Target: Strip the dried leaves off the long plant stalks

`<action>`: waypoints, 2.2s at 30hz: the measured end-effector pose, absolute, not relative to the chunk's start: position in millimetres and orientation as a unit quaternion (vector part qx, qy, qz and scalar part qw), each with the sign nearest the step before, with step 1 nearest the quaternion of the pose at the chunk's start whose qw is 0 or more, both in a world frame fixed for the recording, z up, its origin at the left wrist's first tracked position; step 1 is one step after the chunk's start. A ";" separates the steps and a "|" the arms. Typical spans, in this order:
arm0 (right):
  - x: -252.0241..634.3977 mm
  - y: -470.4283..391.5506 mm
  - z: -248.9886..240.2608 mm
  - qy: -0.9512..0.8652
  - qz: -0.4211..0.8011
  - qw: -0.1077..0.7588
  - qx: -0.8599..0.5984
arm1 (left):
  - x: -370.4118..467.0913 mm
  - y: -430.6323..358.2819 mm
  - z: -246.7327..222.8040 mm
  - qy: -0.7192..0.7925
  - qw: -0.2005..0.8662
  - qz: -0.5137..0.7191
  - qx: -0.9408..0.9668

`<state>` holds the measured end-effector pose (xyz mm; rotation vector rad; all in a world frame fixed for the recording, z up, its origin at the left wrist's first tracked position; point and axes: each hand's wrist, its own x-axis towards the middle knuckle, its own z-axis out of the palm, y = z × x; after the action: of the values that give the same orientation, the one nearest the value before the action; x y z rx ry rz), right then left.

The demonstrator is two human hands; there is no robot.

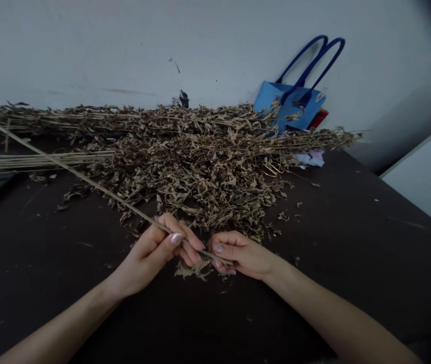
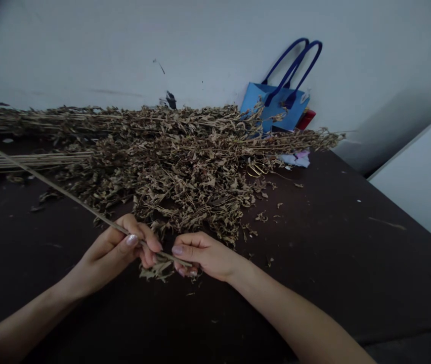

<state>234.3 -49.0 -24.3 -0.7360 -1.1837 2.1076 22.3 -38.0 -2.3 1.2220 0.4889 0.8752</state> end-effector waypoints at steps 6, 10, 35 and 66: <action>231.0 -49.5 -19.5 -0.521 0.686 0.326 -0.390 | 26.6 -41.9 -0.9 0.208 0.684 0.384 0.584; 238.9 -45.9 -13.5 -0.637 0.532 0.323 -0.455 | 29.2 -42.9 -3.0 0.234 0.671 0.377 0.594; 254.1 -48.9 13.6 -0.838 0.320 0.181 -0.404 | 23.4 -36.0 -7.9 0.288 0.652 0.396 0.578; 233.9 -61.4 4.7 -0.809 0.362 0.198 -0.419 | 31.8 -41.2 -6.4 0.363 0.608 0.334 0.622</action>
<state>233.9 -61.4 4.7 -1.1723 -2.2630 1.0135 31.8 -41.2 -6.4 1.4369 0.8386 0.7729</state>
